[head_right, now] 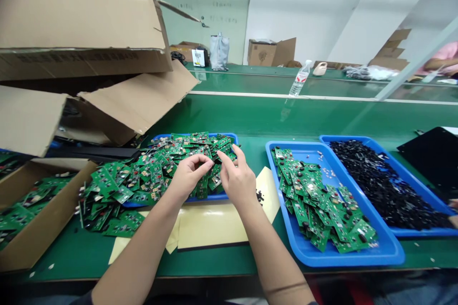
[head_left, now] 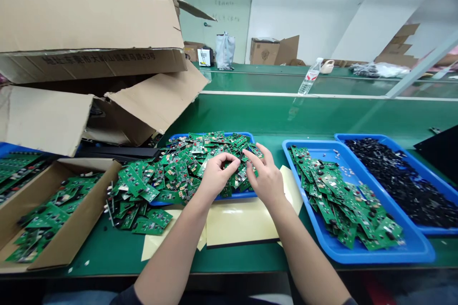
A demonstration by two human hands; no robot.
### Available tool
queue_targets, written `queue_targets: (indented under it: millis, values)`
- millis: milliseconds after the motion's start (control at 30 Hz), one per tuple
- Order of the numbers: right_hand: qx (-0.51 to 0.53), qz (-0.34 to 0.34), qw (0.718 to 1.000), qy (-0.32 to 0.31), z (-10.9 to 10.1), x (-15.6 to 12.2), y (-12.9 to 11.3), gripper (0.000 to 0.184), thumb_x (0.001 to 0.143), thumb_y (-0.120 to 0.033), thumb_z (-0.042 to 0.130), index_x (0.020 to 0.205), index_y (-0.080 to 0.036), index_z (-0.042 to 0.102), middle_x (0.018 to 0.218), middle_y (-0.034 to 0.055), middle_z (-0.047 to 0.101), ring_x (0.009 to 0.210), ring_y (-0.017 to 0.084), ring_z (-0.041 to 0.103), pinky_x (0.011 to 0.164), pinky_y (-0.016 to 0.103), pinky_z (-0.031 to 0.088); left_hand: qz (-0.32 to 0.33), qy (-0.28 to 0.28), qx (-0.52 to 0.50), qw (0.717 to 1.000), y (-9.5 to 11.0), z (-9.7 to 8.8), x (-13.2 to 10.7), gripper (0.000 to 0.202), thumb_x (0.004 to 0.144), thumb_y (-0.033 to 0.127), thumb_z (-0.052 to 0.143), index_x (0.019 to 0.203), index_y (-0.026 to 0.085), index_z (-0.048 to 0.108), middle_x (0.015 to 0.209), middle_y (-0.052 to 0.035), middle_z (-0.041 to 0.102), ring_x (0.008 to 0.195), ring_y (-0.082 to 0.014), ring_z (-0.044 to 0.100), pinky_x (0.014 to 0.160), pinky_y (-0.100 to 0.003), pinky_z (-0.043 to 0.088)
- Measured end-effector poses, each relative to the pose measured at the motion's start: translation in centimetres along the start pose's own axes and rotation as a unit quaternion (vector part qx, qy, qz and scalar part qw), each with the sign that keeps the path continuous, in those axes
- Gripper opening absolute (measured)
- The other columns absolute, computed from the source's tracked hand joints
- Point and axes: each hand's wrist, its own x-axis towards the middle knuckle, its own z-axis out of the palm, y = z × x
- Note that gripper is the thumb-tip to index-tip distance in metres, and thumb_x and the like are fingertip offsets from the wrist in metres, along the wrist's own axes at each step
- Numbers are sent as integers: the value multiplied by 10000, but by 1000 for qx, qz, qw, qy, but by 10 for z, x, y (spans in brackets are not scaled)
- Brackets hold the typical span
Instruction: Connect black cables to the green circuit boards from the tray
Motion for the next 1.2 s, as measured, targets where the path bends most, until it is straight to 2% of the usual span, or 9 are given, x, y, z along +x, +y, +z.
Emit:
queue_targets:
  millis: [167, 267, 333, 467, 567, 700, 900, 1100, 1200]
  values:
    - [22, 8, 1000, 0, 1, 1, 3, 305, 872, -201, 449, 1117, -206, 631, 1278, 174, 503, 801, 215, 642, 661, 354, 555, -17, -12, -8, 1000, 2, 1, -1, 176, 709, 323, 602, 660, 155, 581, 646, 8, 534, 596, -110, 439, 558, -228, 352]
    - [48, 56, 997, 1, 1, 3, 10, 387, 853, -245, 494, 1232, -193, 548, 1285, 190, 494, 866, 258, 639, 686, 400, 552, -27, -16, -23, 999, 3, 0, -1, 171, 696, 316, 616, 651, 155, 579, 624, 17, 527, 577, -105, 433, 558, -231, 352]
    - [118, 90, 989, 6, -1, 4, 14, 354, 849, -277, 504, 1181, -176, 575, 1225, 185, 537, 842, 243, 642, 708, 405, 552, -27, -10, -28, 999, 2, 0, -1, 165, 697, 314, 623, 674, 152, 600, 645, 9, 549, 597, -110, 452, 574, -234, 362]
    - [324, 127, 937, -30, -4, 7, 9, 180, 836, -316, 532, 840, -186, 657, 965, 108, 656, 782, 194, 646, 644, 320, 554, -15, -8, -30, 999, -1, 1, 0, 161, 713, 302, 617, 750, 147, 641, 733, -21, 607, 675, -132, 511, 629, -249, 397]
    - [391, 156, 906, -37, -4, 7, 1, 139, 799, -313, 579, 788, -190, 644, 861, 69, 670, 755, 177, 645, 620, 287, 545, -15, -17, -28, 999, -3, 3, 0, 168, 726, 294, 603, 788, 145, 651, 781, -37, 633, 727, -150, 552, 676, -264, 429]
    - [397, 188, 898, -11, -1, 5, -4, 127, 770, -299, 604, 809, -182, 631, 805, 53, 660, 725, 168, 635, 638, 290, 540, -17, -27, -17, 999, -3, 5, -2, 173, 737, 261, 588, 841, 145, 661, 831, -48, 657, 791, -166, 588, 723, -276, 459]
    - [394, 199, 897, 7, 4, 3, -3, 109, 793, -293, 568, 791, -188, 596, 825, 56, 650, 758, 170, 622, 661, 298, 534, -13, -60, -1, 998, 0, 7, -5, 165, 758, 231, 548, 861, 165, 658, 685, -9, 618, 672, -146, 565, 595, -243, 443]
    - [365, 145, 919, 31, 9, 0, -2, 94, 835, -278, 510, 795, -203, 551, 886, 75, 628, 845, 191, 595, 729, 335, 523, -18, -46, -13, 999, -2, 7, -4, 188, 754, 223, 541, 893, 169, 655, 565, 33, 524, 506, -102, 436, 497, -220, 359]
    - [370, 148, 917, 33, 11, 0, -2, 109, 853, -292, 487, 812, -203, 535, 911, 81, 616, 864, 193, 593, 756, 345, 518, -23, -51, -14, 998, -2, 8, -3, 207, 754, 221, 528, 901, 165, 662, 515, 55, 447, 443, -82, 331, 449, -217, 283]
